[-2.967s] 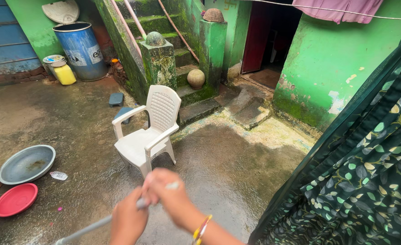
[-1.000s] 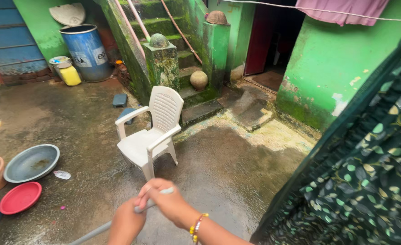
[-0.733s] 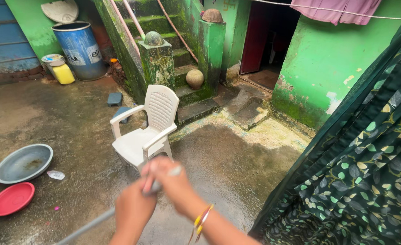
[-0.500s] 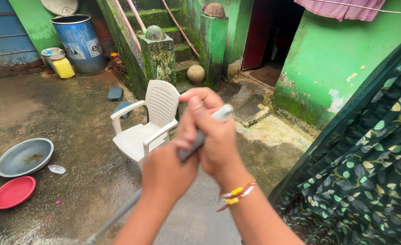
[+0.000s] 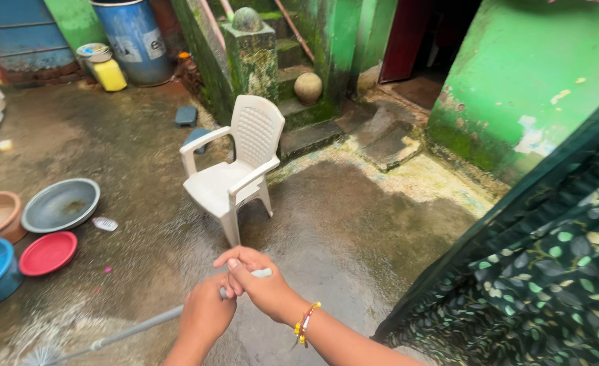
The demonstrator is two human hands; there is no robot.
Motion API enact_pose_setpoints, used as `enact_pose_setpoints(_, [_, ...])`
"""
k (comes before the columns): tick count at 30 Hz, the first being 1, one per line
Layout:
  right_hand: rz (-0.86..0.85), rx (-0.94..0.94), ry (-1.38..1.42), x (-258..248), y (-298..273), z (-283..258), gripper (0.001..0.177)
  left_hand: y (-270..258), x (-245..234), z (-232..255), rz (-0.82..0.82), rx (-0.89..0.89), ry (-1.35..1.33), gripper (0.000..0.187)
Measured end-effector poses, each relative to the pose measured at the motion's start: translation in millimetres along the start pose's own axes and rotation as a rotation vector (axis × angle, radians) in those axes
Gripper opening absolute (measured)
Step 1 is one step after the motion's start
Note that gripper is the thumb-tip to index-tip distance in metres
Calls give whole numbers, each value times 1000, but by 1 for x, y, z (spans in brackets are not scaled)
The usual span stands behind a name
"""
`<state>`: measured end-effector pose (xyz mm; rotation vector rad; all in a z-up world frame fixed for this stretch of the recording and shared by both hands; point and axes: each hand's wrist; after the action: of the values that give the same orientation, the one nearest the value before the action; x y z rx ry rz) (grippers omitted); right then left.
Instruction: The person holds a long pole with a brush attached and scrubs a wet concrete floor in an outdoor area. The person moves around plastic buckets, bowls, and a white chair while scrubbing the ground.
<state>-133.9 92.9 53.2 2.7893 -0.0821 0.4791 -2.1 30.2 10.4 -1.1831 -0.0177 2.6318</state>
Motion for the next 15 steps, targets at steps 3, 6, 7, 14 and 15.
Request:
enact_pose_setpoints(3, [-29,-31,-24,6,-4,0,25,-3,-10,1,-53,-94,71,9])
enact_pose_setpoints(6, [-21,-145,-61,3,8,-34,23,-8,-22,35,-30,-50,54,10])
enact_pose_setpoints(7, [21,-152,-159,-1,14,-53,24,-8,-27,53,-6,-9,37,12])
enact_pose_setpoints(14, [103,-509,62,-19,44,-190,17,-29,-64,198,87,330,-165,21])
enact_pose_setpoints(15, [79,-522,80,-22,45,-204,17,-33,-68,210,56,356,-170,23])
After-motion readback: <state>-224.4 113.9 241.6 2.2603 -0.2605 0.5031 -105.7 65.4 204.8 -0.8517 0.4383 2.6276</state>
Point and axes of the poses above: each hand's wrist, its own y-axis towards the middle knuckle, its own x-axis out of the palm, z = x × y, and after that the axes turned 14 degrees about -x, right-handed
